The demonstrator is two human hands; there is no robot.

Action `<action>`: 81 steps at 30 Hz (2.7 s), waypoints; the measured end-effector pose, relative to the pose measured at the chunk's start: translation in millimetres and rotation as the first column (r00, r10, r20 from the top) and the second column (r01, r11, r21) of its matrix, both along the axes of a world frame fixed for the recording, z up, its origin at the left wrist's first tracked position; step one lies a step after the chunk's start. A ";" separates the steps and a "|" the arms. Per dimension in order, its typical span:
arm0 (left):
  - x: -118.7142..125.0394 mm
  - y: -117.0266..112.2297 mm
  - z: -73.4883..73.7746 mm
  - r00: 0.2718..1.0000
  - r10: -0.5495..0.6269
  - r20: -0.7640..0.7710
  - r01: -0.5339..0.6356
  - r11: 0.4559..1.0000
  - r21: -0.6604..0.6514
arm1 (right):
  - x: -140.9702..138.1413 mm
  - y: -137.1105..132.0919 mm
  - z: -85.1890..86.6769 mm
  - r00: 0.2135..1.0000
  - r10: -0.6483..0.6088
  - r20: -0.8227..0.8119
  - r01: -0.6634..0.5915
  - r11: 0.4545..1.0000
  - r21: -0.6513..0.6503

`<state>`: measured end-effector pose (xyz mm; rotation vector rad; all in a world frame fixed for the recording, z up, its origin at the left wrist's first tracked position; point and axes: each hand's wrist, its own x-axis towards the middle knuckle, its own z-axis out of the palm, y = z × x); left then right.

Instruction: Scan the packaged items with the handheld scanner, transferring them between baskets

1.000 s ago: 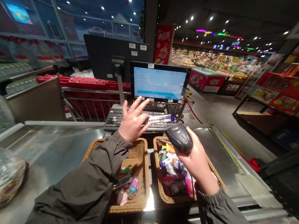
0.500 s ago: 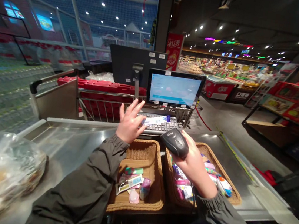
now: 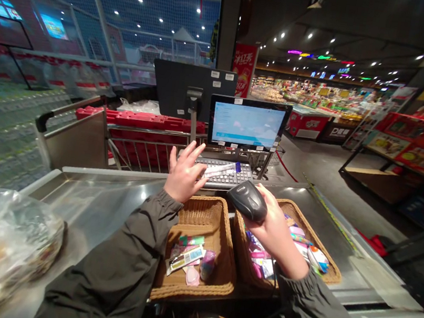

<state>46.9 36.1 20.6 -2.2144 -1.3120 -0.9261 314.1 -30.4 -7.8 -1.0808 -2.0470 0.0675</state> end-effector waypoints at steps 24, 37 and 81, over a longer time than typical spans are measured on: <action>-23.0 -31.8 -66.3 0.977 -0.088 -0.194 0.035 0.965 -0.260 | -7.2 12.2 -22.0 0.997 0.072 0.030 -0.070 0.995 -0.075; -32.5 -57.5 -140.7 0.866 -0.351 -0.357 -0.040 0.662 -0.748 | -14.5 9.7 -26.9 0.997 0.068 0.048 -0.061 0.988 -0.145; 203.9 94.1 -147.5 0.869 -0.359 -0.341 0.070 0.772 -0.632 | 138.9 26.2 -17.1 0.968 -0.232 -0.094 0.223 0.970 -0.096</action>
